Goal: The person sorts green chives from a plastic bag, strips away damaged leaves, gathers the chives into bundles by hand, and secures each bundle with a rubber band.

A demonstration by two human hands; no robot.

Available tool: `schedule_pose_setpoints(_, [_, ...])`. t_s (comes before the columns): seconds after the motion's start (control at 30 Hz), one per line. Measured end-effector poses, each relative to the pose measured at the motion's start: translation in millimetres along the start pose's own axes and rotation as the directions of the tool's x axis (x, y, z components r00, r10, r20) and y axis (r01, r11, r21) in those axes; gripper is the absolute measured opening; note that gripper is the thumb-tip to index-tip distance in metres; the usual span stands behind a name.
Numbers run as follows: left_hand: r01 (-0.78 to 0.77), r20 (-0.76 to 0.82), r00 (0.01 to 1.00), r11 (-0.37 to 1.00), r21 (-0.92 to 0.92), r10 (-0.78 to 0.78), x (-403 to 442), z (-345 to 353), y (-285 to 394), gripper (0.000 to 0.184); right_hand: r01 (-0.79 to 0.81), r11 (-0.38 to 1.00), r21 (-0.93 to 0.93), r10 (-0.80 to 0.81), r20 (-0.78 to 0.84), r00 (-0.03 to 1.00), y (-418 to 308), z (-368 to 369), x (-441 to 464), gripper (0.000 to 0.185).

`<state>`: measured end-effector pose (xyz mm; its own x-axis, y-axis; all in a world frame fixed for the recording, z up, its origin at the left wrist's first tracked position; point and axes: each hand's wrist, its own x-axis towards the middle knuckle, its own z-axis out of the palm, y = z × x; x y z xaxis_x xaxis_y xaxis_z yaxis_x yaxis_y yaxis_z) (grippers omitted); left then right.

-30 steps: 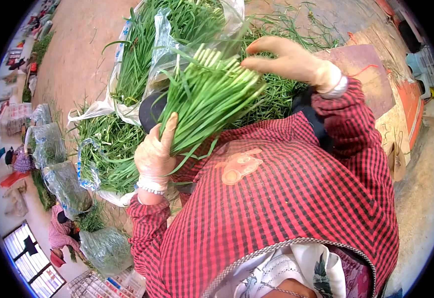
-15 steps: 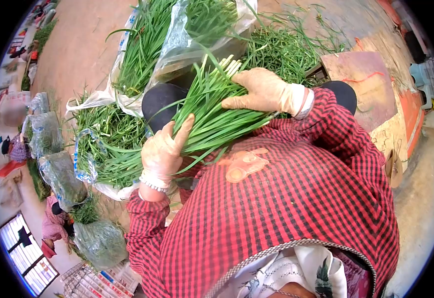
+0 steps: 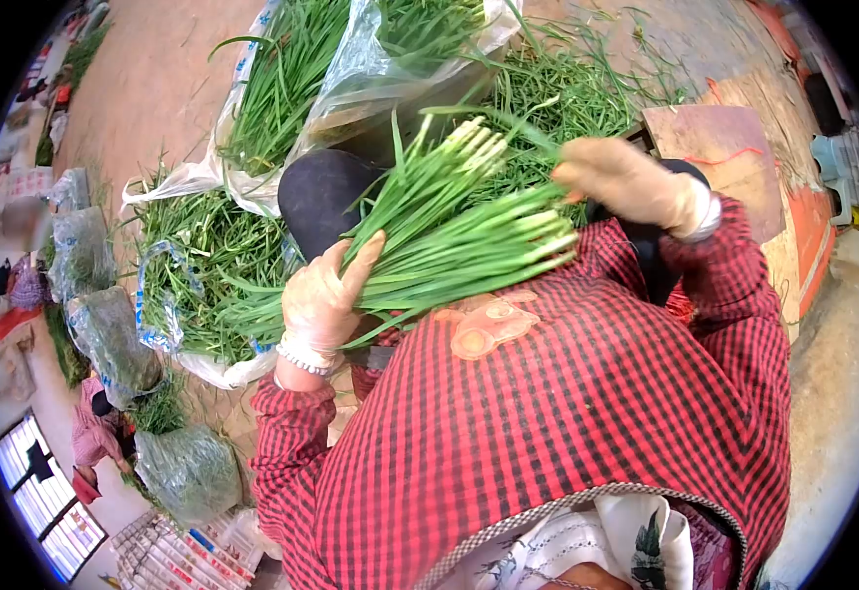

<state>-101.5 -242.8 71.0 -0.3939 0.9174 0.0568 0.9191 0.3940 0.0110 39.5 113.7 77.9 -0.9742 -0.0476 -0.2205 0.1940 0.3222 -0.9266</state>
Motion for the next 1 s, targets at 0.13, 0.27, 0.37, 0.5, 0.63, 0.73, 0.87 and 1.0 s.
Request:
schedule_pose_setpoints(0.13, [0.022, -0.023, 0.999, 0.999, -0.03, -0.023, -4, -2, -1, 0.079, -0.299, 0.95, 0.09, 0.31, -0.164, 0.937, 12, -71, -23, 0.033])
schedule_pose_setpoints(0.27, [-0.05, -0.008, 0.999, 0.997, 0.061, 0.05, 2, -5, 2, 0.073, -0.121, 0.67, -0.733, -0.192, -0.328, 0.925, 20, -61, -2, 0.041])
schedule_pose_setpoints(0.37, [-0.117, 0.011, 0.993, 0.986, 0.117, 0.116, 4, -12, 10, 0.066, 0.27, 0.701, -0.66, -0.439, -0.102, 0.893, -24, -11, 34, 0.051])
schedule_pose_setpoints(0.5, [-0.085, 0.086, 0.993, 0.994, 0.067, 0.08, 3, -21, 16, 0.078, 0.567, 0.626, -0.535, -0.569, 0.184, 0.801, -30, 48, 71, 0.028])
schedule_pose_setpoints(0.63, [-0.065, 0.057, 0.996, 0.998, 0.0, 0.065, -7, -16, 13, 0.071, 0.371, 0.907, -0.197, -0.383, -0.027, 0.923, -23, 42, 72, 0.02])
schedule_pose_setpoints(0.73, [-0.05, 0.077, 0.996, 0.999, -0.005, 0.05, -10, -11, 12, 0.073, 0.196, 0.91, -0.364, -0.308, -0.28, 0.909, -2, 8, 74, 0.021])
schedule_pose_setpoints(0.87, [-0.057, 0.059, 0.997, 0.998, -0.034, 0.059, -1, -3, 13, 0.076, 0.265, 0.714, -0.648, -0.41, -0.08, 0.909, -13, 35, 73, 0.028])
schedule_pose_setpoints(1.0, [-0.098, 0.074, 0.992, 0.995, -0.02, 0.099, 9, -6, 18, 0.078, 0.444, 0.618, -0.648, -0.496, 0.117, 0.86, -16, 67, 87, 0.03])
